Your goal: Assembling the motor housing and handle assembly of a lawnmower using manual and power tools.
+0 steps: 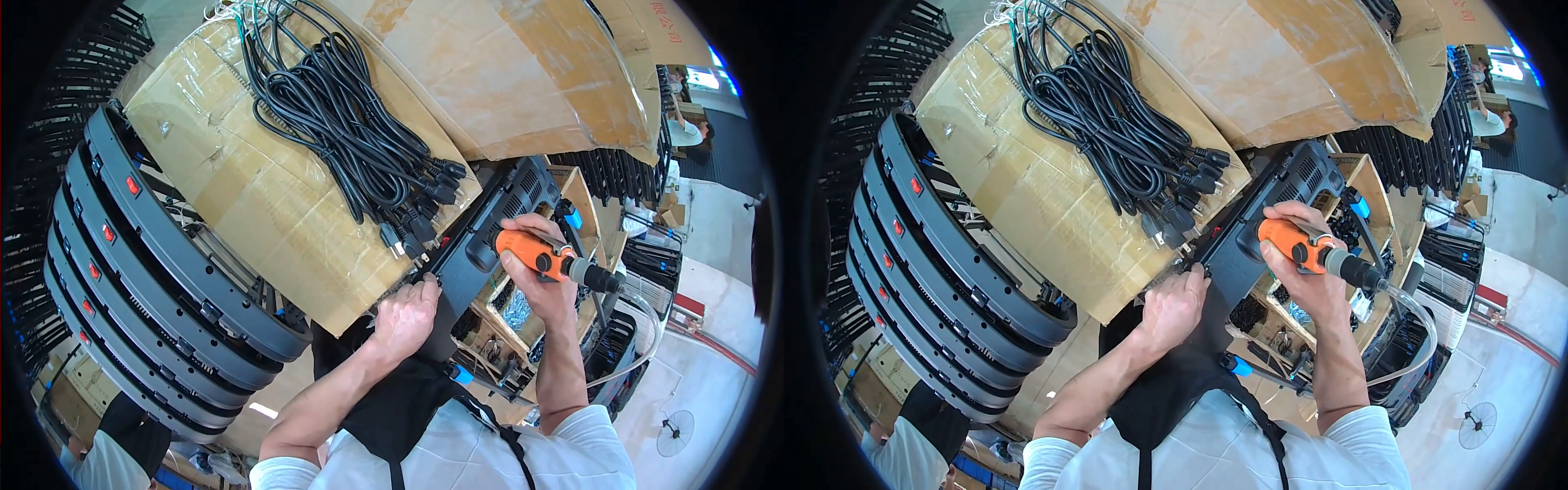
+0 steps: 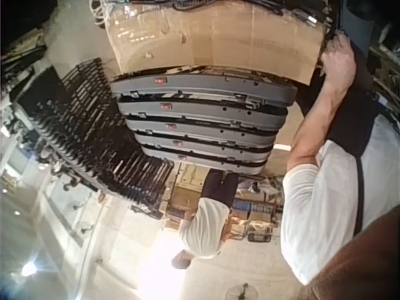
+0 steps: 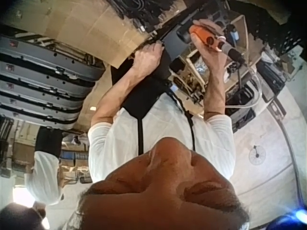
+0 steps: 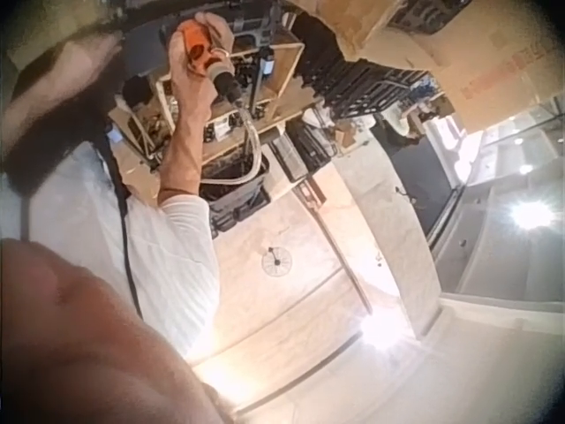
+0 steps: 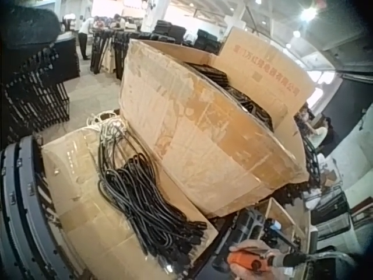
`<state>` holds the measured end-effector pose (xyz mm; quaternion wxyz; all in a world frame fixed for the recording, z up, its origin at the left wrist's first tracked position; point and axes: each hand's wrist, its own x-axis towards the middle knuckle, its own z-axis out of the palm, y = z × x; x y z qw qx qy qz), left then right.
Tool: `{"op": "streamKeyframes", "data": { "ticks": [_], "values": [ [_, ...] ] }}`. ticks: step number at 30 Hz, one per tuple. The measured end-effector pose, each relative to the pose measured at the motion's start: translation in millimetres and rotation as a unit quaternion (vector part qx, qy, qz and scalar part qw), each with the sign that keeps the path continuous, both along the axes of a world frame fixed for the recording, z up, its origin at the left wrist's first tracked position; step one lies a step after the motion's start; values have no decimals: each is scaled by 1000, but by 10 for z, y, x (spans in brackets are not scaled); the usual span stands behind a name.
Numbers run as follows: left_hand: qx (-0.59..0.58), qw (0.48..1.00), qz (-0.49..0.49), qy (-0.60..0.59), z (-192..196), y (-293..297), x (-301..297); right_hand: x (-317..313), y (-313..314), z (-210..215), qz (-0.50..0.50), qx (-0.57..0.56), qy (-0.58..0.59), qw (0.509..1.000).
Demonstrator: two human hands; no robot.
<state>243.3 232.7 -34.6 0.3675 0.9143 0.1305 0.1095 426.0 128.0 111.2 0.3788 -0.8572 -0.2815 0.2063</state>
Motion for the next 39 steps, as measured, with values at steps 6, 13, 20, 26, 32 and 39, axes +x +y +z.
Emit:
{"op": "streamKeyframes", "data": {
  "ticks": [6, 13, 20, 26, 32, 39],
  "values": [
    [-25, 1000, 4, -16, -18, 20, -13, -43, 55, -30, -18, 12, -2, 1000],
    [-65, 998, 9, -5, 33, 41, -17, -11, -17, -93, -33, 50, 36, 998],
    [-83, 996, 13, 25, 9, 35, -40, -35, -80, -154, -18, 52, 20, 998],
    [-99, 994, 25, 38, 100, 97, -49, -56, -101, -189, -25, 59, 25, 998],
    [-731, 669, 98, 94, 420, 142, -377, -391, -454, 172, -124, 194, 28, 973],
    [-898, 381, 79, 206, 460, -221, -736, -1160, -1135, 187, -223, 257, 81, 937]
  ]
}}
